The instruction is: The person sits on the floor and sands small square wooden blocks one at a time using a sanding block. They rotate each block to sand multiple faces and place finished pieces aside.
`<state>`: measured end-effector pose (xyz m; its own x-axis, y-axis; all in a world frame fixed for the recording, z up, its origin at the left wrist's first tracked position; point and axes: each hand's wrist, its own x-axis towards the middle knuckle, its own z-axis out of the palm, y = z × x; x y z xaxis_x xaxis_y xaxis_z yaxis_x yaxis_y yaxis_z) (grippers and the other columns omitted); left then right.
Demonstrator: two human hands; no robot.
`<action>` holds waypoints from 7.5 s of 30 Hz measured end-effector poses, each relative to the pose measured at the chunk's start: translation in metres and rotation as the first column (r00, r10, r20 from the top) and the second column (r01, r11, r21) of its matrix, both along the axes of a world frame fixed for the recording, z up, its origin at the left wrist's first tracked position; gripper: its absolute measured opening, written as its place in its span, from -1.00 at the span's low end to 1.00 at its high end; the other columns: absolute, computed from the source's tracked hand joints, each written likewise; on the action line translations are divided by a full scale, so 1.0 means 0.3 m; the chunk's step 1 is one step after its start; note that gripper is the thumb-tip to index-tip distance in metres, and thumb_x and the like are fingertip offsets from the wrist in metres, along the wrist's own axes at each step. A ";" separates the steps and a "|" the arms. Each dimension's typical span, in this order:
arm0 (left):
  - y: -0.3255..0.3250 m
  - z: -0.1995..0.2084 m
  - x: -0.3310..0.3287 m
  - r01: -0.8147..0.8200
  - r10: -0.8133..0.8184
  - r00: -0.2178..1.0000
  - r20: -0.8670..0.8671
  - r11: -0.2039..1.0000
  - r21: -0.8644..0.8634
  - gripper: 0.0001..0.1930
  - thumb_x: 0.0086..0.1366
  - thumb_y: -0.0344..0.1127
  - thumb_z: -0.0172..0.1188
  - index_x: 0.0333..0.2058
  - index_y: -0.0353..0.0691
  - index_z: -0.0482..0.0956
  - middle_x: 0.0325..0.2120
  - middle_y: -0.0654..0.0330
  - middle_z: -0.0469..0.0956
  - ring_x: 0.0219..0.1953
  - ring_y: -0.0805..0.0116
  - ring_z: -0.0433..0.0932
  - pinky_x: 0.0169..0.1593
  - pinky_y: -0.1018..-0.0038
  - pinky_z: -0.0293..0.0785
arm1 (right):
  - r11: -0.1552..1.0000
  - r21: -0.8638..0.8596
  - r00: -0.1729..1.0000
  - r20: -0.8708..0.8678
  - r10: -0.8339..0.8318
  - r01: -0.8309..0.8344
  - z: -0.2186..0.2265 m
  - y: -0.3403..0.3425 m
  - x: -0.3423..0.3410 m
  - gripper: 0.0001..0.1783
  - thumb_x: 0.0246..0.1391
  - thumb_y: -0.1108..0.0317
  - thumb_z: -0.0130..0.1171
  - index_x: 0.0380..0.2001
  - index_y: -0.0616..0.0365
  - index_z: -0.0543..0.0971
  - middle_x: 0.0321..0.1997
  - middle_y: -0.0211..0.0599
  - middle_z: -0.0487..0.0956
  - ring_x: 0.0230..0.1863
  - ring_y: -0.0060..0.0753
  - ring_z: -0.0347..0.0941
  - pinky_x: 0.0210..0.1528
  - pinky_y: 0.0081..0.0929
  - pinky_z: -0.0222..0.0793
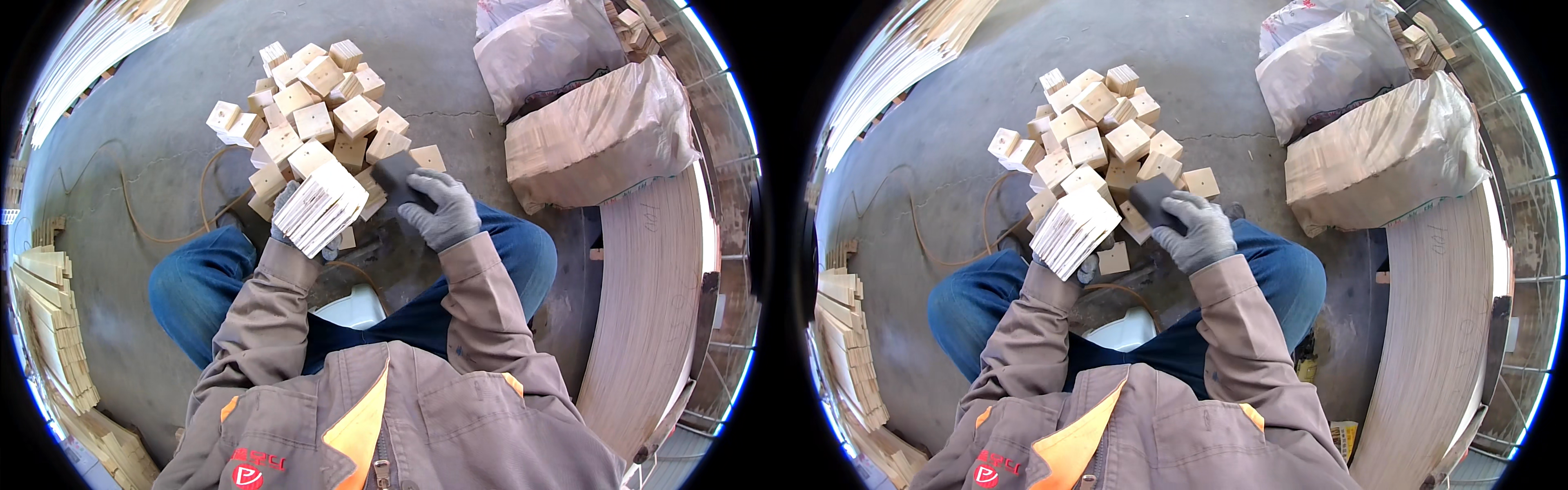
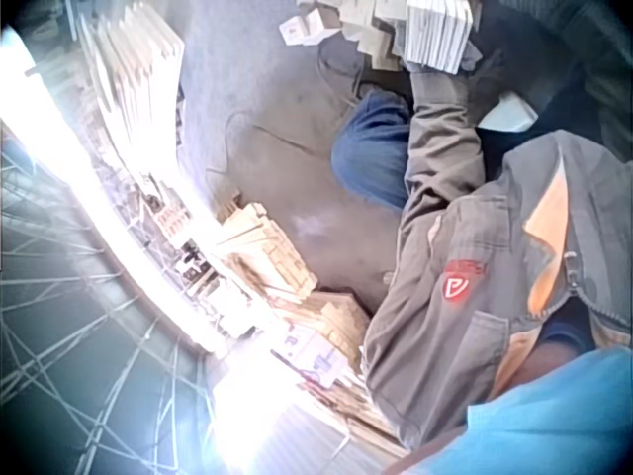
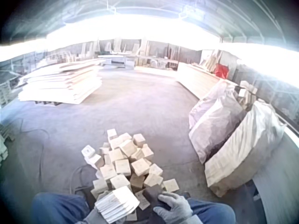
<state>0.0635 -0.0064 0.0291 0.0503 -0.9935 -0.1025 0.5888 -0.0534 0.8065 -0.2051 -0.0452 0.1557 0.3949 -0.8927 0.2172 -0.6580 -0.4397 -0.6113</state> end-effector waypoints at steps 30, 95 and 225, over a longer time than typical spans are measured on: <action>0.026 0.156 0.000 0.422 -0.317 0.468 -0.825 0.900 -0.107 -0.38 0.40 0.04 0.16 0.26 -0.30 0.42 0.07 -0.10 0.61 0.02 -0.20 0.66 -0.09 -0.20 0.71 | 0.769 0.640 0.703 0.540 -0.463 0.015 -0.175 -0.040 0.009 -0.40 0.19 0.22 0.38 0.21 0.30 0.50 0.02 -0.13 0.65 -0.09 -0.27 0.64 -0.02 -0.46 0.59; 0.016 0.093 -0.010 -0.188 0.431 0.779 -0.456 0.853 0.487 -0.48 0.35 -0.02 0.30 0.20 -0.06 0.45 -0.02 0.07 0.58 -0.06 0.11 0.60 -0.13 -0.02 0.64 | 0.779 0.621 0.834 0.378 -0.401 0.093 -0.146 0.073 0.124 -0.37 0.08 0.26 0.47 0.18 0.30 0.54 0.00 -0.11 0.68 -0.04 -0.35 0.62 0.08 -0.44 0.54; 1.689 -0.816 1.016 -0.688 0.978 0.168 0.120 0.029 0.725 -0.69 0.35 -0.35 0.29 0.05 -0.14 0.53 -0.11 0.09 0.65 -0.09 0.09 0.64 -0.10 0.08 0.66 | 0.410 0.751 0.518 0.107 -0.849 0.518 -0.010 -0.533 -0.527 -0.55 0.08 0.00 0.46 -0.12 0.11 0.69 -0.21 -0.21 0.71 -0.38 -0.18 0.62 -0.41 -0.20 0.58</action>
<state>0.3684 0.5002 -0.2158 0.6194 0.0412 -0.7840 0.7051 0.4099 0.5786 -0.3632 -0.2051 0.1527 -0.4057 -0.7740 -0.4862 -0.1522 0.5818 -0.7990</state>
